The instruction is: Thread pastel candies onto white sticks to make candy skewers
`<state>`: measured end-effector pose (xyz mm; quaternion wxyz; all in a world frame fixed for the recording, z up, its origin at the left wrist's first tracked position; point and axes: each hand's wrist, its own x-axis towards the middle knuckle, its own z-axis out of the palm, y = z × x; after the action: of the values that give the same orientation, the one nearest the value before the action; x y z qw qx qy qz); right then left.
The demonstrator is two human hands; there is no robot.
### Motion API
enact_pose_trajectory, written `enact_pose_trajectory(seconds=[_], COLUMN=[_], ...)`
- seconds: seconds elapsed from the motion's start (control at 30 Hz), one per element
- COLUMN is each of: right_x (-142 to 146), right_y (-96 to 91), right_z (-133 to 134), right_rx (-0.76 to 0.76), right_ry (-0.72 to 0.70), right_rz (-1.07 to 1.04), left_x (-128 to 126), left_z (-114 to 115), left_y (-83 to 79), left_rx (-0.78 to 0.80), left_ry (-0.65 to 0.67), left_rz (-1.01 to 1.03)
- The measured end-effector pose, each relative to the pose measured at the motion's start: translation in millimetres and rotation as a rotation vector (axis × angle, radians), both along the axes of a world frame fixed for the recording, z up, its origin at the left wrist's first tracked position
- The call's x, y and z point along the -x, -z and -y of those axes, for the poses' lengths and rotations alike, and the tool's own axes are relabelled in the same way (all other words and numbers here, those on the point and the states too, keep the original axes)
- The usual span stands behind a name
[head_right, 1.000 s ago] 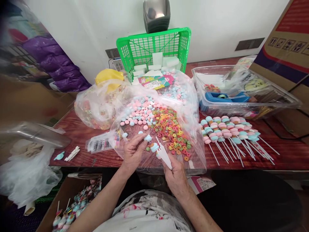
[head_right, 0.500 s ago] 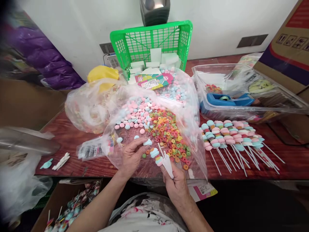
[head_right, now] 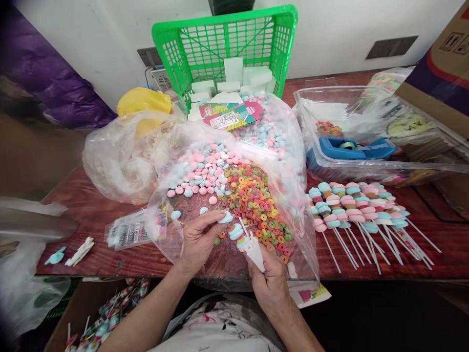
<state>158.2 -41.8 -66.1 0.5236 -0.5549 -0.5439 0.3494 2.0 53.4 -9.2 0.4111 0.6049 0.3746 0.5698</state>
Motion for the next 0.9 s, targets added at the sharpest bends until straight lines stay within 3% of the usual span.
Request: enact_pose_trajectory(seconds=[0.3, 0.47, 0.53, 0.63, 0.77, 0.9], right_x=[2, -1, -3, -3, 5, 6], right_y=[-3.3, -18.0, -21.3, -19.4, -19.0, -34.5], right_z=[-2, -7, -6, -4, -2, -10], right_rx=[-0.044, -0.122, -0.168, -0.198, -0.13, -0.154], right_ry=[0.05, 0.048, 0.033, 0.033, 0.058, -0.011], right_rz=[0.075, 0.203, 0.241, 0.264, 0.208, 0.251], left_x=[-2, -2, -5, -12, -19, -18], left_z=[14, 12, 10, 13, 23, 20], left_y=[16.5, 0.0, -5.4, -1.6, 12.1, 4.7], left_rx=[-0.02, 0.328, 0.474, 0.58, 0.511, 0.537], left_ry=[0.05, 0.15, 0.23, 0.329, 0.257, 0.298], left_rz=[-0.048, 0.437, 0.534, 0.499, 0.369, 0.395])
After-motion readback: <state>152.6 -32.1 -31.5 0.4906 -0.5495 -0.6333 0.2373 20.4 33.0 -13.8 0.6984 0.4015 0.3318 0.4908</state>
